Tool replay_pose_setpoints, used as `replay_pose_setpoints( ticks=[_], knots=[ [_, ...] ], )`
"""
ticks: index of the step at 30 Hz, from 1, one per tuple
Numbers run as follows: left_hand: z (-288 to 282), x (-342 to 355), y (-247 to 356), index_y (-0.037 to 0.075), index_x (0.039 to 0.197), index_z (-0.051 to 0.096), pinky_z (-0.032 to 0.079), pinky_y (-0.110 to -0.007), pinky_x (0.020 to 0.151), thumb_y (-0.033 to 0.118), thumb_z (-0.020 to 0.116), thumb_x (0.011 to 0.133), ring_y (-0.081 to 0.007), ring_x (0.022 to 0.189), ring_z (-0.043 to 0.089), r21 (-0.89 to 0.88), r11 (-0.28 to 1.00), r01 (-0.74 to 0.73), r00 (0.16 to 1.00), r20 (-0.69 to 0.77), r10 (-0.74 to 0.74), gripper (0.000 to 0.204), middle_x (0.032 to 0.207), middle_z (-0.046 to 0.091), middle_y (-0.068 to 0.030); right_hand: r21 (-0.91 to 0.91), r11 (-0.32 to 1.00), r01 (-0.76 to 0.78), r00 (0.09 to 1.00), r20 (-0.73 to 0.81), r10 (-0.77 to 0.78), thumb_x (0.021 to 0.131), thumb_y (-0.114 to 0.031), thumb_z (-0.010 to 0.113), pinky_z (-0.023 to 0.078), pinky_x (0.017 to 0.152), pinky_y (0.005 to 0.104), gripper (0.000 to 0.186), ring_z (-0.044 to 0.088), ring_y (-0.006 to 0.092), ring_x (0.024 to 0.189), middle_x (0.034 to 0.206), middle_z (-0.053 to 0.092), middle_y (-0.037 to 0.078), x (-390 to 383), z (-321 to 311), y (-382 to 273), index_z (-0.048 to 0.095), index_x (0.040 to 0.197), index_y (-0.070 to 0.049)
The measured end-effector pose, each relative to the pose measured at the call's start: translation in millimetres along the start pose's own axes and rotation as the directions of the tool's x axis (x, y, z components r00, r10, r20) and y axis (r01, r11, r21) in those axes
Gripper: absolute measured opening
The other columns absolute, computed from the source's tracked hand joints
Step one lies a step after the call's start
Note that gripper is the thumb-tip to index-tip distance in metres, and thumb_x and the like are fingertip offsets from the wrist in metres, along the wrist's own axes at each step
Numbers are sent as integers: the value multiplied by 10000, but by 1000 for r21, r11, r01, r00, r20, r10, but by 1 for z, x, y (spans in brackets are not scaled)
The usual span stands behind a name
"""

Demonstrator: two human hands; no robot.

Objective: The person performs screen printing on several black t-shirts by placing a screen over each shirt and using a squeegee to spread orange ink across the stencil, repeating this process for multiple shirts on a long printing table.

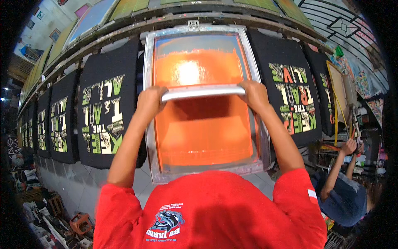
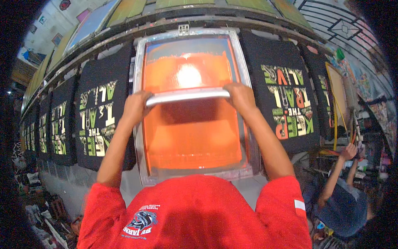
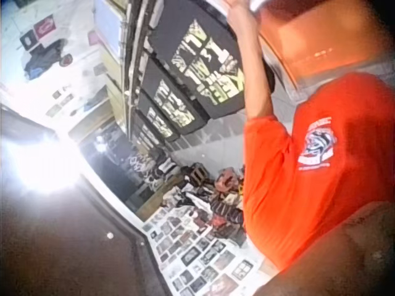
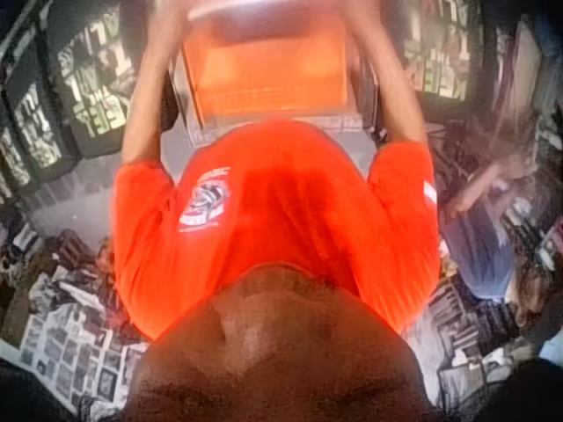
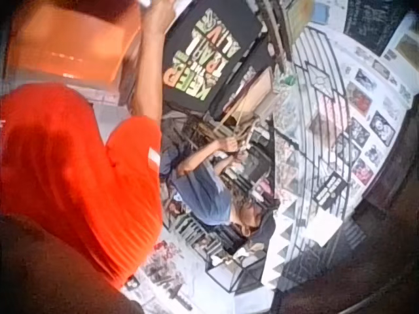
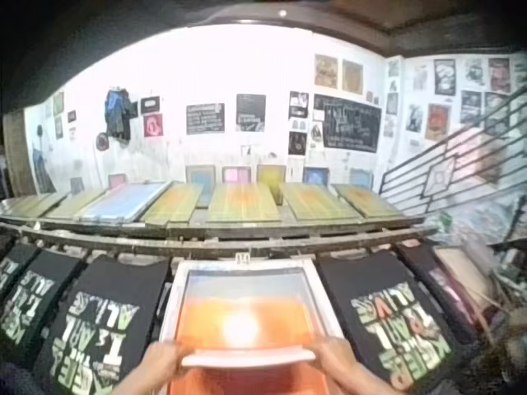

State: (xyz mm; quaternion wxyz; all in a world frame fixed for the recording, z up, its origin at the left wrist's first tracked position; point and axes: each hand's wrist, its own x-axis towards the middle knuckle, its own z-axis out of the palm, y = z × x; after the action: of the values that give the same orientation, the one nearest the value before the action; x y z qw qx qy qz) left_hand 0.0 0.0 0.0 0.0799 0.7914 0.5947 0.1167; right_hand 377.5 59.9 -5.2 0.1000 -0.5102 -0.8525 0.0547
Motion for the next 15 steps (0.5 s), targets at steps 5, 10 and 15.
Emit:
replay_pose_setpoints(
  ticks=[5,10,15],
  knots=[
    [10,-148,77,86,1011,638,540,-452,704,38,737,639,-351,874,641,-107,994,12,999,-34,-16,388,944,640,-132,28,999,19,1000,12,-19,585,-17,756,538,743,428,416,659,338,896,996,694,130,-161,-6,-49,677,989,-75],
    [-2,-241,121,82,973,644,536,-452,706,43,724,628,-349,847,648,-194,977,86,994,86,-70,356,923,648,-121,117,993,7,1000,3,-8,608,-38,743,537,704,432,327,660,342,794,887,690,137,-258,-21,-90,692,929,-70],
    [-7,-195,94,77,976,698,534,-451,702,105,748,646,-361,789,664,-149,987,65,987,158,-41,335,861,675,-163,91,996,12,995,95,-21,610,-96,798,533,673,432,335,664,338,775,838,677,113,-209,-23,-62,696,929,-107]
  ],
)
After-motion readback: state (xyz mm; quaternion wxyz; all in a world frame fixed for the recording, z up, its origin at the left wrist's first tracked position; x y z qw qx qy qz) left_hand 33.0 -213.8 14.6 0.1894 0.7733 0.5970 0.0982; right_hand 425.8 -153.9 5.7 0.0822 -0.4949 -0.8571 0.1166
